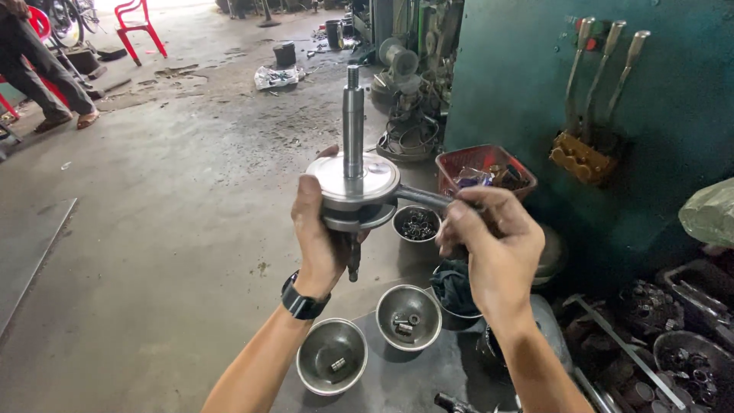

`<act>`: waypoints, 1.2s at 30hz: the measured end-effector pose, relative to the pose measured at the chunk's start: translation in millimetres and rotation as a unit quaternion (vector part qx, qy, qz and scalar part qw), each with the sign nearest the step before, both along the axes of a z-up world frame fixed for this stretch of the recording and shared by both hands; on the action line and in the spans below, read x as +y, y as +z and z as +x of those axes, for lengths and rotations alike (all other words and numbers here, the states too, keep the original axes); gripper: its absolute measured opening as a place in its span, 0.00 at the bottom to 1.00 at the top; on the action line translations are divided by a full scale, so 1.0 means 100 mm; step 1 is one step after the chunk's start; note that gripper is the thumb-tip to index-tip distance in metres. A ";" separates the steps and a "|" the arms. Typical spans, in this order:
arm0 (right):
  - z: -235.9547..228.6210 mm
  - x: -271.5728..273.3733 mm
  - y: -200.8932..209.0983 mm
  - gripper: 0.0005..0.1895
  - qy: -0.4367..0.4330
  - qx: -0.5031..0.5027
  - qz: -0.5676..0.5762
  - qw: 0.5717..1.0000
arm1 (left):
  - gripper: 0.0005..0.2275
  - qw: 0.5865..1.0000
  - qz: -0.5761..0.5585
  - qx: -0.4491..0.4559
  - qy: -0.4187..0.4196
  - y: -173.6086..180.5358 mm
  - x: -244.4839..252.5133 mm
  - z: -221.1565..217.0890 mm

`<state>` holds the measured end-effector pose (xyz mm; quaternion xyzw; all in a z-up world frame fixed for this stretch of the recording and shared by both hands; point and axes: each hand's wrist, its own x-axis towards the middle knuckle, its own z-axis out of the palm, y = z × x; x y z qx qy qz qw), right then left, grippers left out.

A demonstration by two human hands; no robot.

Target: The person assembles small metal components on a workbench, using a cloth to wipe parts and a hammer to tap them into place. They then move to a press machine to insert a cylindrical part and later use a caliper to measure a shaft.

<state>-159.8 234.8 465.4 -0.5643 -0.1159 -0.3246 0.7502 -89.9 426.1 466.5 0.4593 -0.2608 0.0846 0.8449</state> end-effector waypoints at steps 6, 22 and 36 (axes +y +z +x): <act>0.17 -0.24 0.06 0.06 0.115 0.054 0.115 0.985 | 0.38 0.994 -0.030 0.036 -0.097 -0.07 -0.04 0.02; 0.08 -0.31 -0.14 0.07 0.064 0.100 0.025 0.993 | 0.39 0.996 -0.023 0.055 -0.066 -0.31 -0.16 0.13; 0.12 -0.58 -0.49 0.08 0.038 0.135 -0.013 0.990 | 0.40 0.984 -0.025 0.144 -0.100 -0.68 -0.36 0.18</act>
